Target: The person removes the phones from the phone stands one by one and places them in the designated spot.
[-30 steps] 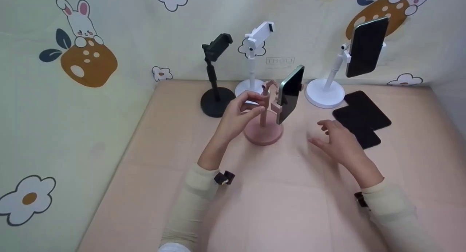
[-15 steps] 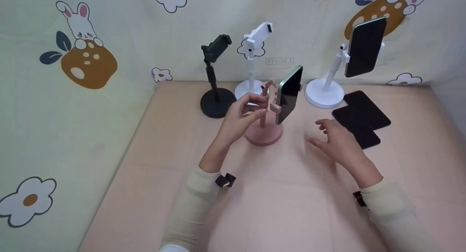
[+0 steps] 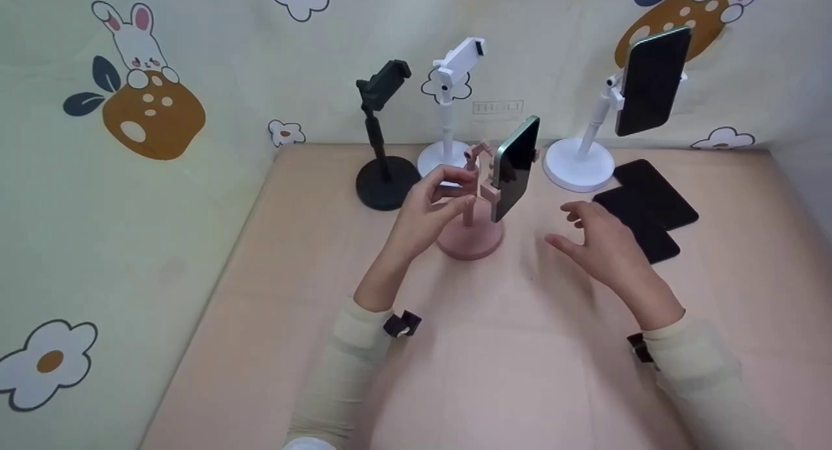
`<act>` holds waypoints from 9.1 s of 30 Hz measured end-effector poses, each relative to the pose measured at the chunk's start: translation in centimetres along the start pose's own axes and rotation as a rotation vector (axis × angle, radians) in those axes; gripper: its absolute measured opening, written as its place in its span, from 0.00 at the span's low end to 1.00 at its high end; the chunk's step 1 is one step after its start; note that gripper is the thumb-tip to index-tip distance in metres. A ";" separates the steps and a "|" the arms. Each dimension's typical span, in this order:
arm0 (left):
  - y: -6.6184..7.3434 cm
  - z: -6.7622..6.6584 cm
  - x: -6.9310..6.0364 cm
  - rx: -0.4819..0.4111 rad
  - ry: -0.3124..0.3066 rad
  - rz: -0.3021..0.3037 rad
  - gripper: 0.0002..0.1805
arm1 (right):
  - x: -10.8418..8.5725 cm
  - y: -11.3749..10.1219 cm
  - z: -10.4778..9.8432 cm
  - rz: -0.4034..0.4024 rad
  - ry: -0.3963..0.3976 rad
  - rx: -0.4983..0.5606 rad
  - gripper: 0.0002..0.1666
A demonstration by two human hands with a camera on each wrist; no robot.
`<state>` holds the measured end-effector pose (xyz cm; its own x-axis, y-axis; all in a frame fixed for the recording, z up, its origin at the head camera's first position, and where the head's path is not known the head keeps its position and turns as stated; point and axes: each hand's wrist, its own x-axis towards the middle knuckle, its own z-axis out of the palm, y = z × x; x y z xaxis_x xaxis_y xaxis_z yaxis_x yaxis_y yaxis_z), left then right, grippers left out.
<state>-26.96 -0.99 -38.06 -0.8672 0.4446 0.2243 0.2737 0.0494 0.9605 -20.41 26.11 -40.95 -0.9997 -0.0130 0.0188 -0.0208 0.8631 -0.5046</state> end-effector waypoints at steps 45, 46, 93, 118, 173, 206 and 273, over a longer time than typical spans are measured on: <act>0.7 1.7 -0.7 0.010 0.011 0.034 0.19 | -0.4 -0.9 0.1 -0.143 0.432 0.212 0.33; 0.7 1.7 -0.7 0.011 0.011 0.034 0.19 | -0.4 -0.9 0.1 -0.141 0.430 0.215 0.33; 1.6 2.3 -1.2 0.120 0.114 0.133 0.27 | 0.4 -3.2 0.4 -0.166 0.395 0.268 0.36; 1.6 2.8 -1.1 0.153 0.130 0.172 0.26 | 0.7 -4.2 0.9 -0.201 0.363 0.305 0.44; 1.3 4.0 -0.3 0.215 0.191 0.188 0.21 | 2.9 -7.2 3.4 -0.237 0.400 0.524 0.47; 2.1 5.4 -0.1 0.558 0.285 0.128 0.18 | 3.1 -5.4 1.5 -0.271 0.282 0.613 0.40; -0.4 3.4 0.2 1.041 0.341 0.081 0.34 | 0.8 -4.4 0.6 -0.143 0.124 0.654 0.52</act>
<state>-25.78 2.12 -38.99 -0.8564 0.2177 0.4682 0.4130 0.8330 0.3682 -21.17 21.93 -39.25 -0.9791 -0.0129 0.2032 -0.1932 0.3734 -0.9073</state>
